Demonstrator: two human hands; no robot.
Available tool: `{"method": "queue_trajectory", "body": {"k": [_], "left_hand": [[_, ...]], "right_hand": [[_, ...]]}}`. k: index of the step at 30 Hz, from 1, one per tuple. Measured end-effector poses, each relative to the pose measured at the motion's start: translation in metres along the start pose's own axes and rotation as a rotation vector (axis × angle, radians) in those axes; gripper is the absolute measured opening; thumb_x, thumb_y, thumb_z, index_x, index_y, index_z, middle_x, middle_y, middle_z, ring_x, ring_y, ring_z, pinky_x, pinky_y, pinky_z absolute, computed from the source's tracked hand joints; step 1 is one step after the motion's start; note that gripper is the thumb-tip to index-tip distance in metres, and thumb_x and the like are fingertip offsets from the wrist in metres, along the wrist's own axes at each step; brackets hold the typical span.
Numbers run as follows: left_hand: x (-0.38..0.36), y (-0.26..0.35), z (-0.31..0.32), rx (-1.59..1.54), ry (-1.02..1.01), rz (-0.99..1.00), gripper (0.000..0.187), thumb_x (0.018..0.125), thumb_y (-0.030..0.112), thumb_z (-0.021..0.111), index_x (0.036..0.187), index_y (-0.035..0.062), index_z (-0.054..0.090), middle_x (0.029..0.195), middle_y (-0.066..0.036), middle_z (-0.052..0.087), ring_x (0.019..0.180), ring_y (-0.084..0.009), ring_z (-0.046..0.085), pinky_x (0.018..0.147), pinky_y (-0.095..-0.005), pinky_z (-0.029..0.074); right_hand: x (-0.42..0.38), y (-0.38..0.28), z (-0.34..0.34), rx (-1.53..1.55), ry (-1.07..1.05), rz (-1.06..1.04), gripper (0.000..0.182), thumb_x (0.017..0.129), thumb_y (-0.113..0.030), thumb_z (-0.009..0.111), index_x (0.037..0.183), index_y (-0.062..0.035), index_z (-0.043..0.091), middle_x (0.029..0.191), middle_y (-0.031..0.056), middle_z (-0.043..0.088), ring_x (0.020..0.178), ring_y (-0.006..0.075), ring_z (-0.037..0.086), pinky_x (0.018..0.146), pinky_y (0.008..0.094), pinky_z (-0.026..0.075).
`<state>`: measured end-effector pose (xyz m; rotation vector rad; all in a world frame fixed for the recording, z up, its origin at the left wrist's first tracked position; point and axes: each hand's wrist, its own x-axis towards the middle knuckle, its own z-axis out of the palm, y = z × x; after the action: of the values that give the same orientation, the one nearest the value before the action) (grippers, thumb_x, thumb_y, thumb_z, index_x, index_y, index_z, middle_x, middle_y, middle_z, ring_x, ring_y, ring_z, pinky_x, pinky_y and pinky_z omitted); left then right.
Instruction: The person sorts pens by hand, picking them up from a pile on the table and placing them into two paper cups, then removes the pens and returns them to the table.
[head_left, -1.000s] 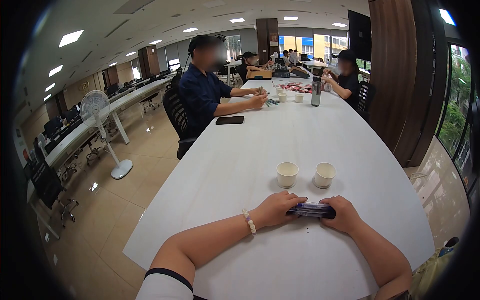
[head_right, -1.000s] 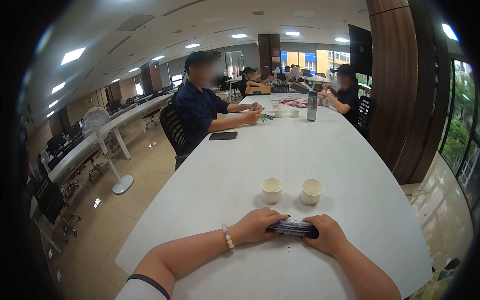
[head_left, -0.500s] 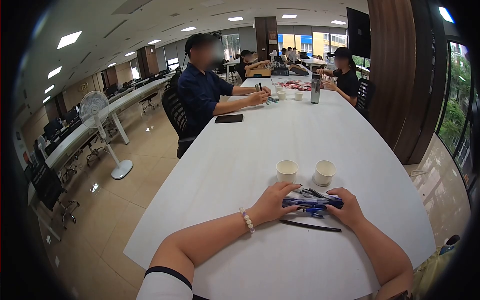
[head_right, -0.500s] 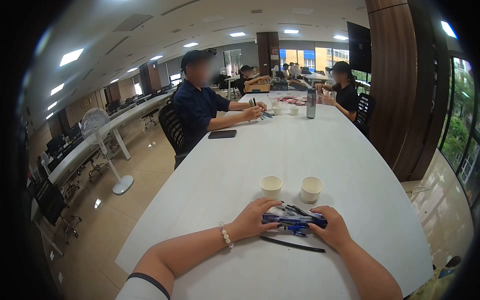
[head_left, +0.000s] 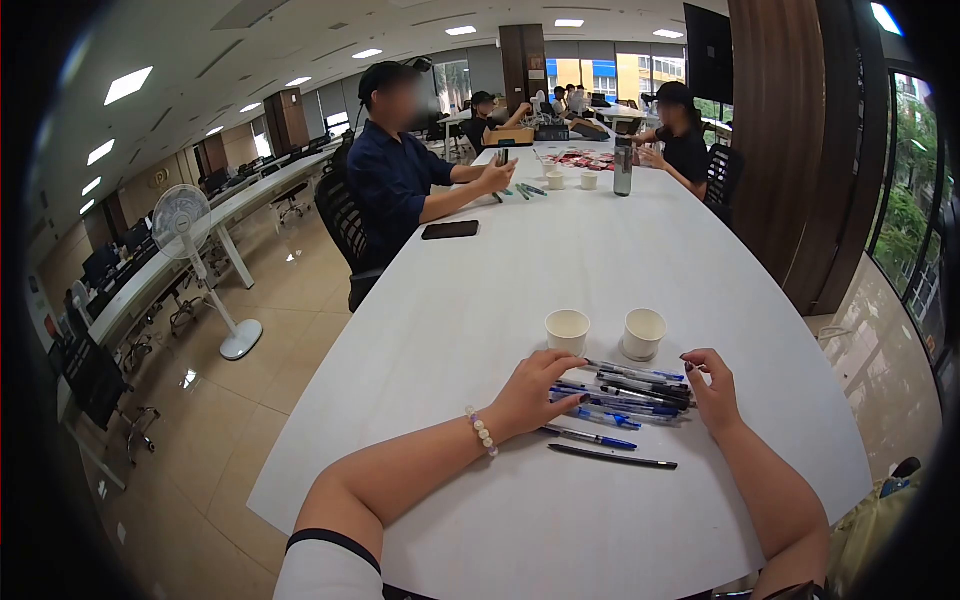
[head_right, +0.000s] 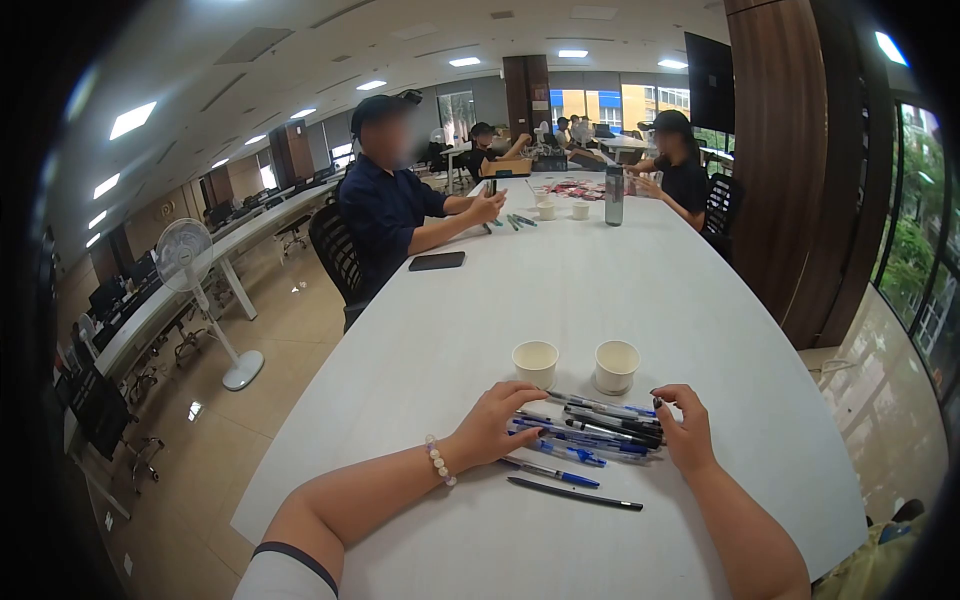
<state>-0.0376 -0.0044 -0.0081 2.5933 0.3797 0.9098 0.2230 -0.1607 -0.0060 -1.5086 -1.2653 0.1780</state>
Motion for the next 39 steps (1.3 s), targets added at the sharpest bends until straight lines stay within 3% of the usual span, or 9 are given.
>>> {"method": "queue_trajectory", "body": {"k": [6, 11, 12, 16, 22, 25, 28, 34, 39], "left_hand": [[-0.001, 0.004, -0.006, -0.034, -0.111, -0.005, 0.059, 0.074, 0.022, 0.074, 0.127, 0.0103, 0.05, 0.129, -0.012, 0.046, 0.122, -0.0307, 0.041, 0.102, -0.041, 0.035], [-0.002, 0.013, -0.013, -0.036, -0.366, 0.324, 0.078, 0.069, 0.042, 0.074, 0.135, 0.0138, 0.042, 0.136, -0.015, 0.037, 0.129, -0.035, 0.031, 0.109, -0.0515, 0.022], [-0.004, 0.013, -0.011, -0.042, -0.395, 0.312, 0.079, 0.07, 0.047, 0.072, 0.135, 0.0145, 0.043, 0.138, -0.015, 0.036, 0.131, -0.0349, 0.029, 0.109, -0.0556, 0.017], [-0.006, 0.018, -0.012, 0.019, -0.429, 0.338, 0.078, 0.07, 0.047, 0.073, 0.135, 0.0146, 0.042, 0.139, -0.016, 0.035, 0.132, -0.0349, 0.028, 0.109, -0.0566, 0.016], [-0.003, 0.017, -0.009, 0.089, -0.385, 0.3, 0.078, 0.07, 0.046, 0.073, 0.134, 0.0134, 0.043, 0.137, -0.016, 0.038, 0.131, -0.035, 0.029, 0.108, -0.0526, 0.021], [-0.004, 0.014, -0.007, 0.12, -0.337, 0.277, 0.078, 0.07, 0.044, 0.075, 0.134, 0.0127, 0.044, 0.136, -0.016, 0.039, 0.129, -0.035, 0.032, 0.107, -0.0501, 0.025], [-0.005, 0.011, -0.005, 0.139, -0.287, 0.254, 0.078, 0.069, 0.043, 0.076, 0.133, 0.0123, 0.044, 0.135, -0.016, 0.04, 0.127, -0.0349, 0.035, 0.106, -0.0488, 0.028], [-0.007, 0.01, -0.002, 0.155, -0.243, 0.033, 0.08, 0.069, 0.044, 0.076, 0.134, 0.0106, 0.043, 0.137, -0.019, 0.038, 0.127, -0.0358, 0.036, 0.106, -0.0465, 0.029], [-0.006, 0.009, 0.001, 0.207, -0.275, -0.091, 0.092, 0.07, 0.051, 0.074, 0.14, 0.0092, 0.032, 0.14, -0.024, 0.033, 0.129, -0.0398, 0.033, 0.106, -0.046, 0.029]], "right_hand": [[-0.004, -0.008, 0.001, -0.13, -0.118, -0.113, 0.026, 0.08, -0.014, 0.062, 0.104, -0.0052, 0.06, 0.112, 0.0095, 0.057, 0.108, 0.0261, 0.049, 0.097, 0.0364, 0.036], [-0.009, -0.016, 0.001, -0.305, -0.252, -0.202, 0.04, 0.072, -0.016, 0.069, 0.11, -0.0085, 0.059, 0.119, 0.009, 0.055, 0.113, 0.0284, 0.046, 0.1, 0.0396, 0.033], [-0.009, -0.016, 0.001, -0.294, -0.259, -0.194, 0.039, 0.073, -0.016, 0.069, 0.11, -0.0091, 0.06, 0.12, 0.0088, 0.054, 0.114, 0.0281, 0.045, 0.1, 0.0396, 0.033], [-0.008, -0.013, 0.0, -0.297, -0.259, -0.213, 0.042, 0.072, -0.018, 0.07, 0.111, -0.009, 0.059, 0.12, 0.0088, 0.054, 0.115, 0.0283, 0.045, 0.1, 0.0398, 0.033], [-0.011, -0.018, 0.002, -0.349, -0.329, -0.253, 0.051, 0.069, -0.023, 0.073, 0.116, -0.0098, 0.056, 0.123, 0.0094, 0.053, 0.119, 0.0291, 0.044, 0.1, 0.0407, 0.034], [-0.017, -0.033, 0.009, -0.443, -0.369, -0.321, 0.058, 0.07, -0.034, 0.073, 0.12, -0.0107, 0.054, 0.128, 0.0109, 0.05, 0.122, 0.0298, 0.043, 0.101, 0.0434, 0.033], [-0.029, -0.054, 0.021, -0.613, -0.496, -0.452, 0.074, 0.071, -0.055, 0.069, 0.128, -0.0119, 0.049, 0.135, 0.0127, 0.044, 0.125, 0.0302, 0.041, 0.104, 0.0497, 0.027], [-0.028, -0.053, 0.019, -0.766, -0.501, -0.394, 0.079, 0.07, -0.056, 0.07, 0.131, -0.0131, 0.046, 0.137, 0.0135, 0.043, 0.128, 0.0303, 0.038, 0.106, 0.0496, 0.026], [-0.021, -0.052, 0.014, -0.878, -0.459, -0.283, 0.089, 0.065, -0.06, 0.071, 0.135, -0.0128, 0.043, 0.138, 0.0136, 0.042, 0.129, 0.0298, 0.038, 0.106, 0.0498, 0.026]]}}
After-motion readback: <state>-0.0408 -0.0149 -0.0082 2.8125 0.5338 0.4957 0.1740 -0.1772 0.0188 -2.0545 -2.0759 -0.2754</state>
